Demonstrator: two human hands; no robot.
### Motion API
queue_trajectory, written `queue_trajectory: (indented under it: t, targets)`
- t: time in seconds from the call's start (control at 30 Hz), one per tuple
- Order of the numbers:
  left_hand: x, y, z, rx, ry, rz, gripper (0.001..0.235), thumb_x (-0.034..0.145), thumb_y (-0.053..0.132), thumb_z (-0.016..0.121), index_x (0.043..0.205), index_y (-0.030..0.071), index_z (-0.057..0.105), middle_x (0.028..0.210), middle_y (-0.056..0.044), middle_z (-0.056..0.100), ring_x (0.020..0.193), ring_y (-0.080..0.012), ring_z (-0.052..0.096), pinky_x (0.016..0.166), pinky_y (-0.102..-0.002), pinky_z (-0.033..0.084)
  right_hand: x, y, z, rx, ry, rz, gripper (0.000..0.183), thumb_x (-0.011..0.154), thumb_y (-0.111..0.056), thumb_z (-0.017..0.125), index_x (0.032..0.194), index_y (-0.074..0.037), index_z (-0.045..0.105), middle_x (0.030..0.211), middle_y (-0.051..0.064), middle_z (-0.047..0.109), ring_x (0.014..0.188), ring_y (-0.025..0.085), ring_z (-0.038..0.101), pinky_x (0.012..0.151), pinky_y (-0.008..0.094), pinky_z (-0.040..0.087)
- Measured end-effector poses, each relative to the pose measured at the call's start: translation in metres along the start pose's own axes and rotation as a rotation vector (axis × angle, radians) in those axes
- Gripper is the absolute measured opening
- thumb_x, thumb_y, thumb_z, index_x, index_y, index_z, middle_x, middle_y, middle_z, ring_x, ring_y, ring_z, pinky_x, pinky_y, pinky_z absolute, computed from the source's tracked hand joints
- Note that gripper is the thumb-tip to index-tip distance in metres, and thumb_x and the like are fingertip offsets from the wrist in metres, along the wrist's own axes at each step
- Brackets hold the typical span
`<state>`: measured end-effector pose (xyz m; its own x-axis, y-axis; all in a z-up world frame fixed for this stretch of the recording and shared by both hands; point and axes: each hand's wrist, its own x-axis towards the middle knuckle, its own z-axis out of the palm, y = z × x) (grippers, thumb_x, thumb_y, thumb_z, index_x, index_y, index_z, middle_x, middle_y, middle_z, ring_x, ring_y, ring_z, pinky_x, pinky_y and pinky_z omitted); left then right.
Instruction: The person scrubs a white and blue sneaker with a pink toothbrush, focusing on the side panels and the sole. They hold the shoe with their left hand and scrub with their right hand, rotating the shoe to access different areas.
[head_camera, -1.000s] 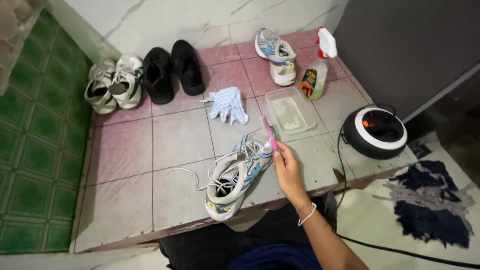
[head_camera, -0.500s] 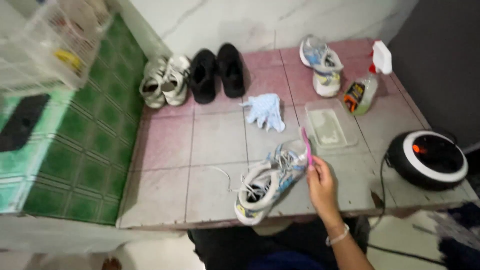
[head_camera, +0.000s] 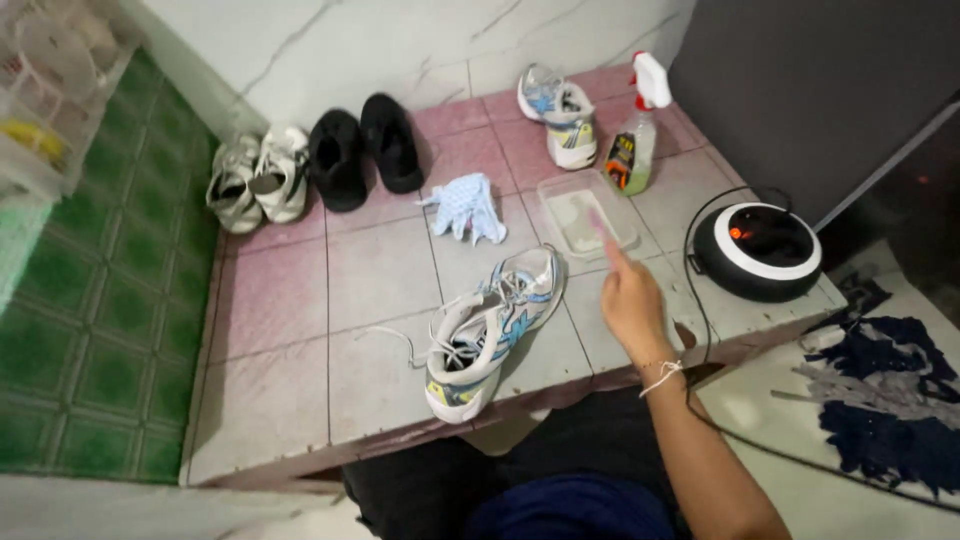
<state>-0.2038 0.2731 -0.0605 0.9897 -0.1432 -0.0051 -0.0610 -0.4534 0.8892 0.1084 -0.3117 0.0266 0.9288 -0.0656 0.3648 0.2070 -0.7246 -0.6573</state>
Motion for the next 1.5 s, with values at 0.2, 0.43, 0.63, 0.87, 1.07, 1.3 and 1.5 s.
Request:
queue_trajectory:
  t: [0.2, 0.43, 0.63, 0.87, 1.07, 1.3, 1.5]
  targets:
    - [0.174, 0.215, 0.21, -0.102, 0.466, -0.07, 0.109, 0.069, 0.033, 0.09, 0.157, 0.007, 0.03, 0.161, -0.014, 0.041, 0.147, -0.0276, 0.041, 0.118, -0.041, 0.033, 0.015, -0.011, 0.008, -0.108, -0.072, 0.025, 0.064, 0.094, -0.004, 0.041, 0.154, -0.025, 0.045, 0.084, 0.021, 0.059, 0.077, 0.04, 0.057, 0.071, 0.05, 0.046]
    - [0.225, 0.205, 0.203, -0.185, 0.807, -0.261, 0.047, 0.081, 0.038, 0.077, 0.117, 0.011, 0.063, 0.108, -0.01, 0.078, 0.1, -0.0264, 0.075, 0.086, -0.039, 0.055, -0.04, -0.038, 0.031, 0.425, -0.018, -0.124, 0.044, 0.092, 0.0, 0.052, 0.134, -0.008, 0.064, 0.136, 0.01, 0.066, 0.128, 0.023, 0.061, 0.111, 0.034, 0.045]
    - [0.241, 0.213, 0.171, -0.59, 0.657, -0.214, 0.055, 0.093, 0.036, 0.055, 0.144, 0.014, 0.049, 0.135, -0.01, 0.064, 0.121, -0.0231, 0.063, 0.098, -0.034, 0.051, -0.077, -0.062, 0.049, 0.231, 0.01, -0.447, 0.055, 0.095, 0.002, 0.051, 0.146, -0.018, 0.054, 0.07, -0.003, 0.042, 0.055, 0.013, 0.034, 0.048, 0.03, 0.029]
    - [0.234, 0.209, 0.171, -0.615, 0.707, -0.089, 0.066, 0.094, 0.027, 0.052, 0.157, 0.019, 0.033, 0.159, -0.011, 0.042, 0.137, -0.0222, 0.05, 0.107, -0.037, 0.046, -0.074, -0.051, 0.051, 0.26, 0.012, -0.418, 0.054, 0.094, 0.002, 0.052, 0.145, -0.017, 0.055, 0.073, -0.004, 0.053, 0.058, 0.01, 0.04, 0.048, 0.026, 0.032]
    - [0.229, 0.209, 0.171, -0.61, 0.67, -0.047, 0.066, 0.095, 0.027, 0.053, 0.156, 0.017, 0.033, 0.154, -0.015, 0.047, 0.128, -0.0239, 0.058, 0.1, -0.036, 0.051, -0.075, -0.051, 0.051, 0.169, 0.02, -0.461, 0.059, 0.092, 0.0, 0.051, 0.145, -0.024, 0.055, 0.067, -0.007, 0.045, 0.056, 0.01, 0.037, 0.048, 0.028, 0.034]
    - [0.23, 0.203, 0.171, -0.61, 0.665, -0.069, 0.068, 0.092, 0.031, 0.056, 0.156, 0.021, 0.035, 0.155, -0.013, 0.047, 0.126, -0.0223, 0.059, 0.098, -0.034, 0.052, -0.075, -0.05, 0.054, 0.189, -0.019, -0.545, 0.057, 0.092, 0.001, 0.051, 0.145, -0.02, 0.053, 0.066, -0.009, 0.047, 0.053, 0.008, 0.036, 0.042, 0.023, 0.03]
    - [0.23, 0.202, 0.171, -0.629, 0.648, -0.059, 0.07, 0.092, 0.035, 0.058, 0.156, 0.022, 0.034, 0.158, -0.013, 0.044, 0.127, -0.023, 0.059, 0.096, -0.035, 0.053, -0.077, -0.047, 0.055, 0.204, -0.029, -0.502, 0.054, 0.093, -0.002, 0.053, 0.144, -0.02, 0.055, 0.069, -0.007, 0.052, 0.054, 0.007, 0.039, 0.043, 0.022, 0.031]
